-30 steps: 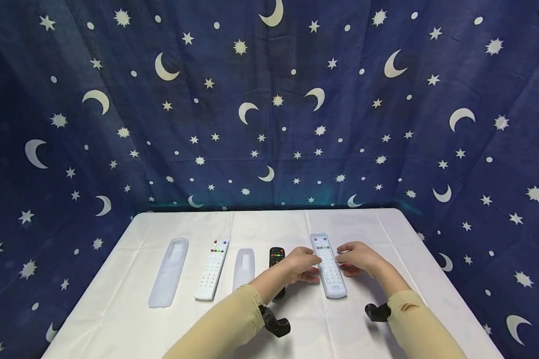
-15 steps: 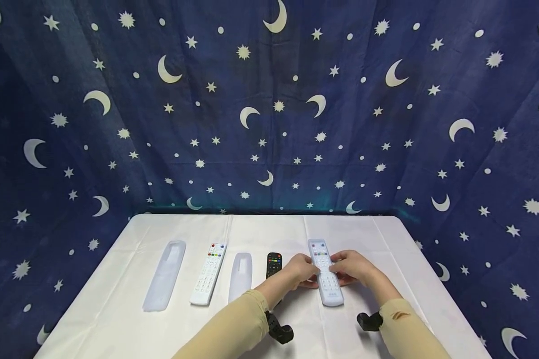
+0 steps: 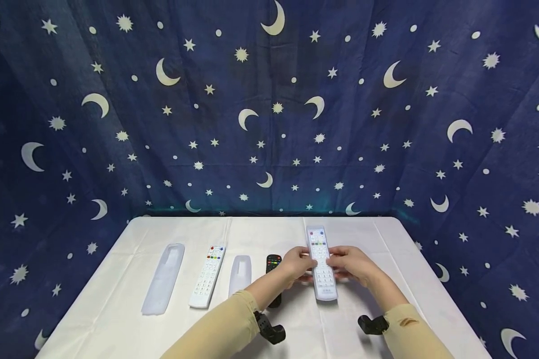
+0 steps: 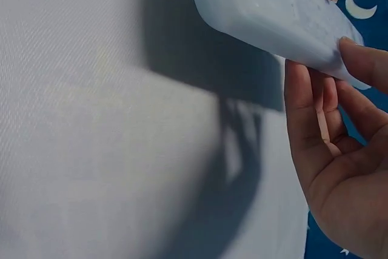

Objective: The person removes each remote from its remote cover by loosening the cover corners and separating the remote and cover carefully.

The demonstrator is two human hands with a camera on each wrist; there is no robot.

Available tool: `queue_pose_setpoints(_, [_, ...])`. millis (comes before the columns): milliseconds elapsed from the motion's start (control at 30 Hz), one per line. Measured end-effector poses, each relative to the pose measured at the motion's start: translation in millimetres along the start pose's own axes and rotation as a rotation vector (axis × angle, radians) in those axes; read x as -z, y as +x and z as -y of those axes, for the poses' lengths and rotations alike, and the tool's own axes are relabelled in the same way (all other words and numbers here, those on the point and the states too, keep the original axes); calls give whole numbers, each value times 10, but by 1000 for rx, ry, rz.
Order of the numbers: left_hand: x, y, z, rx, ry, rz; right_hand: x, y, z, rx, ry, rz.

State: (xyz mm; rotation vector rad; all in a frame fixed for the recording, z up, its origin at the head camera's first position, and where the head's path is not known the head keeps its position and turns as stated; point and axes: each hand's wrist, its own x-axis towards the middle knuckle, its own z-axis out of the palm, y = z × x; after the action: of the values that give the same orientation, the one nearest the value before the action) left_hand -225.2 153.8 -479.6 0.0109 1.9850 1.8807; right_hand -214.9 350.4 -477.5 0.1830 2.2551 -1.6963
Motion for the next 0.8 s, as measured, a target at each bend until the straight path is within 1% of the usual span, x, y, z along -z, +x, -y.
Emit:
queue_pose_setpoints(100, [55,7,-22,-36,-8,20,-5,-20,40,39,24,7])
queue_pose_setpoints(267, [136,-15,-67,-96,1,55,-32,-43,75,66,53,6])
queue_pose_setpoints(400, [176,-19,-103,-125,26,59,-48,-60,111,103,41,-4])
queue_pose_setpoints(467, [189,5,-112,-147,36,67,-44,-68,137,125,32,-12])
queue_pose_setpoints(633, [220,48,-143,-225,42,106,-18,-78,185,181,30,-31])
queue_pose_setpoints(800, [258,59,-161,-304,92,124,-6,-63,172,243,55,-37])
